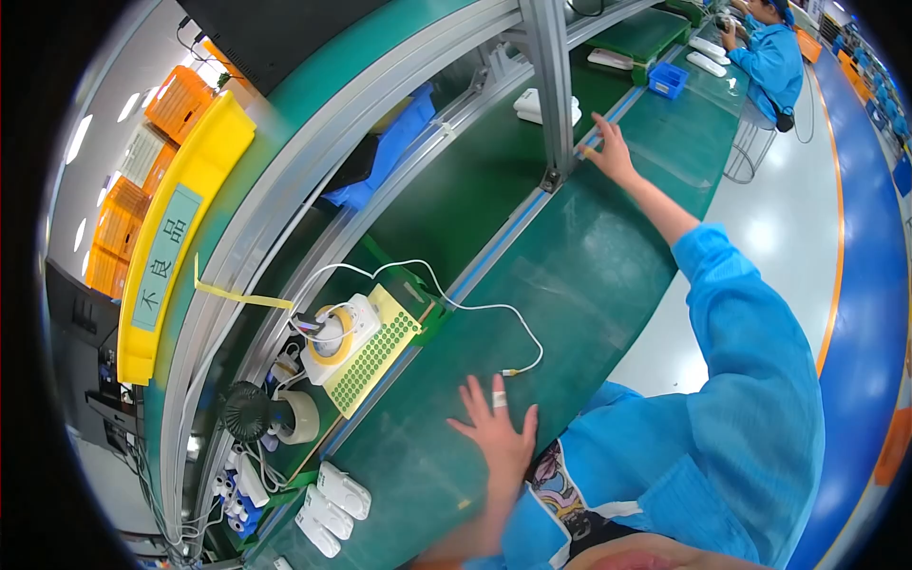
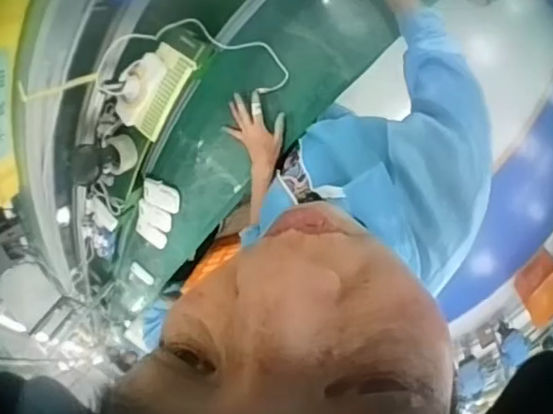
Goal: The person tests and assembles electronic units on a workbench, using a small test probe to check connections on the circuit boards.
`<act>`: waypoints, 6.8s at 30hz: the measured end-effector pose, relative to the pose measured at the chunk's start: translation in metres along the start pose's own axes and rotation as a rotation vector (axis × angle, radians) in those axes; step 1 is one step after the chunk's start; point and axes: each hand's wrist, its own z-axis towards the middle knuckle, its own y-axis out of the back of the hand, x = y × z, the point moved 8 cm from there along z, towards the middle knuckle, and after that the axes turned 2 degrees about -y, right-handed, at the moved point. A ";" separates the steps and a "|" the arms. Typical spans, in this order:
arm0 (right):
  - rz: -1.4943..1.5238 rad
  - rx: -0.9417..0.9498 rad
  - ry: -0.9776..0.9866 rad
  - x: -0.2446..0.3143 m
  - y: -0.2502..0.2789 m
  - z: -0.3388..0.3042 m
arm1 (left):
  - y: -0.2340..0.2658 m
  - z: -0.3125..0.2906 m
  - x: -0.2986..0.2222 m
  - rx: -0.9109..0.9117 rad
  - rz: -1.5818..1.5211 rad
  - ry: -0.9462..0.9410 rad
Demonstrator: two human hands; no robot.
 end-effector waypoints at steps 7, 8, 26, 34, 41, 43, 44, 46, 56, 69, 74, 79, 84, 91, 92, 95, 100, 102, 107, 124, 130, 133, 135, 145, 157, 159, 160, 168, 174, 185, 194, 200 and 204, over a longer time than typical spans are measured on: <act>-0.290 0.083 0.088 -0.037 -0.072 0.102 | -0.013 0.004 -0.011 0.046 0.161 -0.067; -0.331 0.063 0.105 -0.039 -0.080 0.106 | -0.015 0.004 -0.013 0.064 0.204 -0.093; -0.149 -0.035 0.121 -0.027 0.045 -0.004 | 0.000 -0.002 0.001 -0.270 -0.078 -0.129; 0.097 0.329 0.150 0.091 0.116 -0.173 | 0.013 -0.012 0.013 -0.442 -0.265 0.025; -0.077 0.454 0.448 0.250 0.059 -0.280 | 0.035 -0.036 0.076 -0.738 -0.981 0.212; -0.077 0.515 0.509 0.279 0.045 -0.305 | 0.050 -0.045 0.085 -0.801 -0.939 0.237; -0.059 0.538 0.541 0.292 0.038 -0.316 | 0.054 -0.050 0.089 -0.813 -0.896 0.250; 0.007 0.627 0.578 0.318 0.029 -0.335 | 0.059 -0.057 0.092 -0.834 -0.890 0.231; 0.344 0.593 0.671 0.397 0.058 -0.332 | 0.067 -0.066 0.071 -0.770 -0.714 0.208; 0.542 0.834 0.407 0.355 0.009 -0.351 | 0.071 -0.069 0.086 -0.529 0.079 0.302; 0.568 0.923 0.368 0.358 -0.011 -0.359 | 0.052 -0.067 0.092 -0.395 -0.048 0.206; 0.457 1.020 0.429 0.361 -0.006 -0.357 | 0.044 -0.065 0.086 -0.295 -0.066 0.172; 0.411 0.987 0.501 0.359 -0.001 -0.355 | 0.044 -0.063 0.083 -0.282 -0.067 0.151; 0.414 1.020 0.423 0.355 -0.007 -0.361 | 0.043 -0.064 0.082 -0.255 -0.076 0.139; 0.405 0.967 0.453 0.356 -0.005 -0.361 | 0.043 -0.064 0.082 -0.253 -0.076 0.137; 0.344 0.873 0.486 0.352 -0.003 -0.362 | 0.044 -0.065 0.083 -0.257 -0.072 0.144; 0.272 0.814 0.428 0.346 -0.001 -0.369 | 0.043 -0.064 0.082 -0.254 -0.062 0.141; 0.357 0.828 0.383 0.347 -0.001 -0.371 | 0.044 -0.063 0.082 -0.257 -0.061 0.139; 0.368 0.827 0.418 0.356 -0.002 -0.376 | 0.051 -0.060 0.079 -0.236 -0.074 0.120; 0.323 0.734 0.668 0.378 0.026 -0.366 | 0.200 0.017 0.135 -0.783 -0.011 -0.075; 0.299 0.766 0.628 0.372 0.018 -0.366 | 0.161 0.078 0.067 -0.681 -0.152 -0.311; 0.280 0.772 0.659 0.373 0.017 -0.366 | 0.144 0.107 0.046 -0.702 -0.155 -0.344; 0.291 0.766 0.659 0.373 0.021 -0.366 | 0.135 0.120 0.044 -0.690 -0.040 -0.305; 0.360 0.804 0.587 0.362 0.026 -0.368 | 0.120 0.128 0.038 -0.672 0.115 -0.303; 0.335 0.873 0.582 0.359 0.025 -0.373 | 0.104 0.021 0.133 -0.369 -0.574 0.093; 0.331 0.890 0.583 0.358 0.022 -0.372 | 0.095 0.000 0.140 -0.305 -0.578 0.192; 0.327 0.900 0.589 0.358 0.021 -0.373 | 0.091 -0.008 0.141 -0.305 -0.595 0.182; 0.316 0.945 0.565 0.358 0.018 -0.377 | 0.073 -0.015 0.139 -0.296 -0.386 0.149; 0.334 0.970 0.539 0.361 0.022 -0.376 | 0.074 -0.014 0.134 -0.325 -0.413 0.227; 0.347 1.087 0.635 0.362 0.020 -0.385 | 0.179 0.013 0.140 -0.781 -0.121 -0.026; 0.323 1.079 0.629 0.359 0.019 -0.387 | 0.192 0.032 0.190 -0.626 -0.113 -0.067; 0.311 1.098 0.626 0.361 0.018 -0.386 | 0.190 0.032 0.192 -0.663 -0.095 -0.065; 0.304 1.085 0.643 0.364 0.016 -0.387 | 0.195 0.031 0.192 -0.704 -0.083 -0.079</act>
